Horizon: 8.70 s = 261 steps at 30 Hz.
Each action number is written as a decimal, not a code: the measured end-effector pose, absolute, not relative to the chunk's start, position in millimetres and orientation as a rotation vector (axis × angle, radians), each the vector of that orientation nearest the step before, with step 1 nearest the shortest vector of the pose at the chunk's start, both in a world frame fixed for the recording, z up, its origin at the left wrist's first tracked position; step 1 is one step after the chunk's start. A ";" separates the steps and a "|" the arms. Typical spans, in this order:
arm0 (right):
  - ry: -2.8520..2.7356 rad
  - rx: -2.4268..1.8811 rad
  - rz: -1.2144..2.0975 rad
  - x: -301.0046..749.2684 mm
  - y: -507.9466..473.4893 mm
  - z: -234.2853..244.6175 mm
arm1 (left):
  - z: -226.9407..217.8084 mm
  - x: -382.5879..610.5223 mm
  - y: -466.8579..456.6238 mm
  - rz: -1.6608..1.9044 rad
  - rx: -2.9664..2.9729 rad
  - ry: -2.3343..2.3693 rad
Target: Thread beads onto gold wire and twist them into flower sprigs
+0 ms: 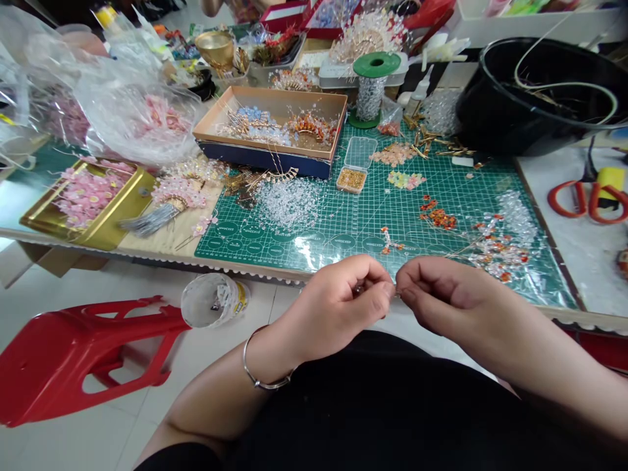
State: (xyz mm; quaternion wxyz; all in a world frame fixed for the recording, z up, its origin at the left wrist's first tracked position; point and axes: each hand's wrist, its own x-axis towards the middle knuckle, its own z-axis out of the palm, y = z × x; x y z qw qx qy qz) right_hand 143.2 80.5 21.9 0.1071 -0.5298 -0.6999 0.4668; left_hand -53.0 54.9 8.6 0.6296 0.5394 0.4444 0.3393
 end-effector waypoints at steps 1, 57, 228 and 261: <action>-2.080 -1.570 1.358 143.3 80.4 22.6 | 8.1 -53.6 55.4 0.761 1.193 0.994; -1.790 -1.346 1.721 158.1 98.6 20.9 | 10.1 -47.7 49.9 0.882 1.771 1.304; -1.217 -1.361 1.542 207.2 135.3 19.9 | 15.5 -39.0 85.5 0.644 1.524 1.185; -1.467 -1.459 1.819 185.2 99.2 0.3 | -0.7 -41.0 93.4 0.624 0.916 0.991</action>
